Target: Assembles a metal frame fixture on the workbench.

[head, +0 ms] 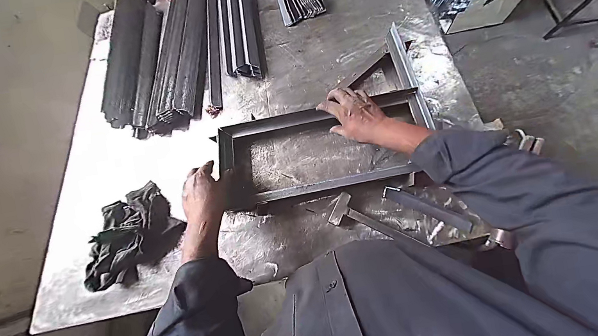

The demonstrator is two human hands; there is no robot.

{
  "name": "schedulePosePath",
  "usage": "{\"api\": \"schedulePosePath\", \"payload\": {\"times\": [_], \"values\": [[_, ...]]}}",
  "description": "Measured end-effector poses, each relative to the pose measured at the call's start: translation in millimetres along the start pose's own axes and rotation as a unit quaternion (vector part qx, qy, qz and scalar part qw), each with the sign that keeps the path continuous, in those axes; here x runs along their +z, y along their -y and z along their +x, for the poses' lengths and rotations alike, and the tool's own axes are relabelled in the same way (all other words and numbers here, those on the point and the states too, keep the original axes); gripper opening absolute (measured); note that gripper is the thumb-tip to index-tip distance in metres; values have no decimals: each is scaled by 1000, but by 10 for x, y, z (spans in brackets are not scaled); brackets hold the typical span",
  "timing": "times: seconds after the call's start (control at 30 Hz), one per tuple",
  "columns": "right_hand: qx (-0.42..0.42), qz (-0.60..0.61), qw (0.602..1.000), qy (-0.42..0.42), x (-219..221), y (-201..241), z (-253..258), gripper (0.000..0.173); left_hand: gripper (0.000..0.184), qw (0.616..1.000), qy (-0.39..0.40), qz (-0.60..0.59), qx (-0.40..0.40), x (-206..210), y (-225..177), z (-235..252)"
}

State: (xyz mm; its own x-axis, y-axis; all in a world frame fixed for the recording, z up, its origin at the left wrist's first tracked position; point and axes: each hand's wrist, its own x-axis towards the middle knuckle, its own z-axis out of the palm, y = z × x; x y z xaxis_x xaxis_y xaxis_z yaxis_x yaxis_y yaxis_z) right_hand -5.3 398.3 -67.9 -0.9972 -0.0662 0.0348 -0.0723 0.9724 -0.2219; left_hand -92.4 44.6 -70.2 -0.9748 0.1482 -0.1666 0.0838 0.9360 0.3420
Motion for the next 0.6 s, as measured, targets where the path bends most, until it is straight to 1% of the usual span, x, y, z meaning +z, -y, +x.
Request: {"api": "schedulePosePath", "payload": {"times": [0.07,0.17,0.3,0.4,0.43,0.47,0.5,0.53,0.57,0.6], "values": [[-17,-4,1000,-5,-66,13,-278,46,51,1000,-20,3,20,-59,-96,-119],[10,6,1000,5,-151,-127,-657,37,44,997,-37,4,73,-115,-243,-240],[123,9,992,-19,-385,-406,-1175,32,33,985,-25,10,168,-64,-473,-286],[194,44,977,-78,-492,-572,-1655,30,29,964,0,-66,259,-175,-754,-523],[210,65,971,-97,-516,-567,-1831,30,28,947,0,-102,304,-272,-855,-687],[224,86,964,-115,-541,-511,-2009,29,25,919,-11,-145,367,-401,-950,-893],[238,101,959,-121,-564,-442,-2169,30,25,877,-22,-187,441,-578,-1043,-1130],[251,109,954,-122,-564,-373,-2311,30,25,830,-15,-222,512,-802,-1116,-1378],[266,116,949,-121,-539,-300,-2439,31,26,793,24,-236,561,-1058,-1140,-1640],[280,120,944,-127,-498,-236,-2547,31,28,776,85,-205,590,-1346,-1142,-1909]]}}
